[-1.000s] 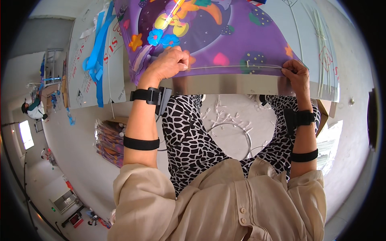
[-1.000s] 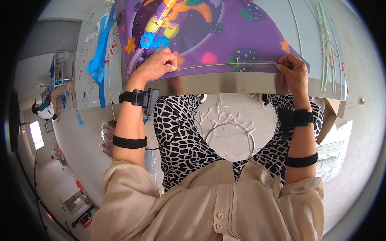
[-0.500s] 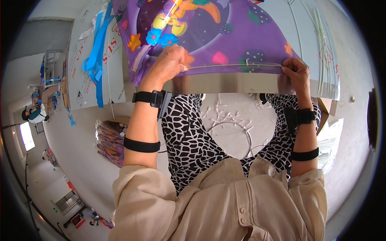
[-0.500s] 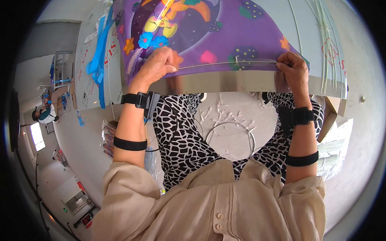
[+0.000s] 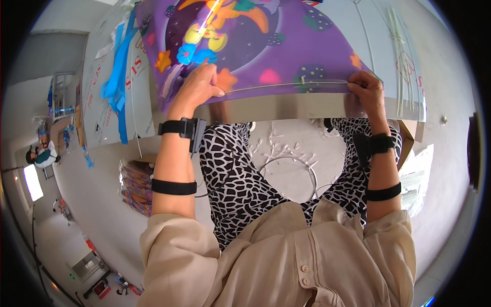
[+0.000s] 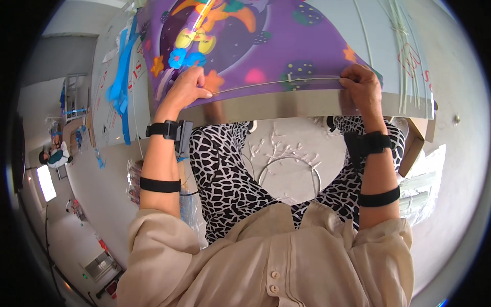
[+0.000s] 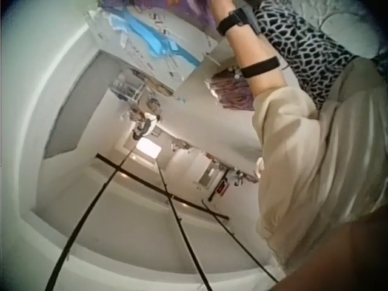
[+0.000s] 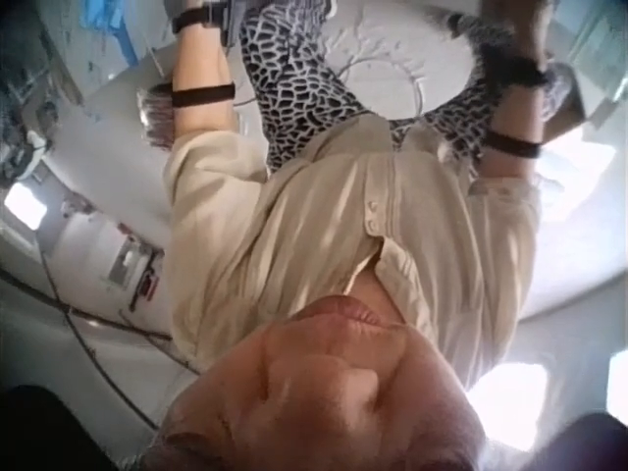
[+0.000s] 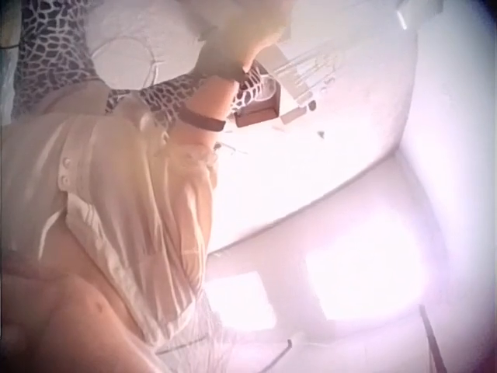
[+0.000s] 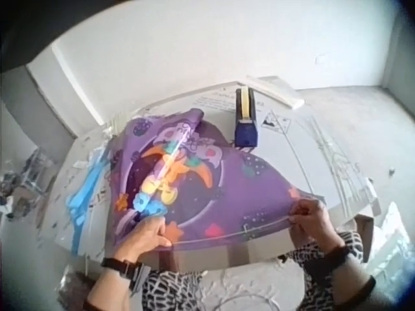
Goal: The recorder is assembling a kite by attaching the sail material to the frame using a tape dispenser and string.
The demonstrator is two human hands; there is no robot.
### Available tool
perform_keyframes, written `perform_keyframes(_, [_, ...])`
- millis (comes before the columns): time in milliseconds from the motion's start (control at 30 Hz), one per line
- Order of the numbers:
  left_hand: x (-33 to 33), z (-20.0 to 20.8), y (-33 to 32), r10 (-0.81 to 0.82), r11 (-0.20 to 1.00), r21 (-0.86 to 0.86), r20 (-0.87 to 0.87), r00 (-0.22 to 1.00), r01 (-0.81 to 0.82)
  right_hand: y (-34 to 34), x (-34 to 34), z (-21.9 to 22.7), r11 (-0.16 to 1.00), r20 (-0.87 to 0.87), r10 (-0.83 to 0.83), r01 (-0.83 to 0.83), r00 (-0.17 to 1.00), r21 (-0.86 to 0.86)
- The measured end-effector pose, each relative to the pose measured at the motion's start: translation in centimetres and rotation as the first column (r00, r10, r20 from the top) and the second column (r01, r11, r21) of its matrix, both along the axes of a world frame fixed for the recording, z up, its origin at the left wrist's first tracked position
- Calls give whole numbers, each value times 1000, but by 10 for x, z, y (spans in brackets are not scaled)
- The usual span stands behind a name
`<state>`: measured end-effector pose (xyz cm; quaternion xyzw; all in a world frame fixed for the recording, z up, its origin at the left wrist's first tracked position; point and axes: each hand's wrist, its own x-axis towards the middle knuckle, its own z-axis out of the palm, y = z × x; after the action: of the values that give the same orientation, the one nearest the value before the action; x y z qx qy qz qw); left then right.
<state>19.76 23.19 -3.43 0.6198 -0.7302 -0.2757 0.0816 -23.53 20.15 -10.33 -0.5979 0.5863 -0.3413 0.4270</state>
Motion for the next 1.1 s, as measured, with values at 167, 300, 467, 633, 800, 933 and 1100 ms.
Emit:
perform_keyframes(167, [-14,13,6,78,995,44,247,966,-92,2,9,5,1000,45,-21,20,999,18])
perform_keyframes(300, [-68,14,40,197,960,-231,167,966,-156,17,15,21,956,-311,-139,46,940,-289])
perform_keyframes(467, [-141,-11,72,8,939,-338,201,980,62,62,78,40,794,-631,-70,-340,772,-504])
perform_keyframes(633, [-156,-31,75,32,942,-332,239,970,51,80,103,29,864,-745,60,-408,664,-295])
perform_keyframes(800, [-101,-19,82,98,974,-225,343,934,-20,75,74,25,886,-758,20,-363,652,-289])
perform_keyframes(933, [-41,6,97,187,982,-64,421,888,-176,70,59,28,902,-709,63,-344,702,-261])
perform_keyframes(1100, [-17,35,137,242,945,-283,273,931,-163,32,28,28,886,-352,-281,100,893,-454])
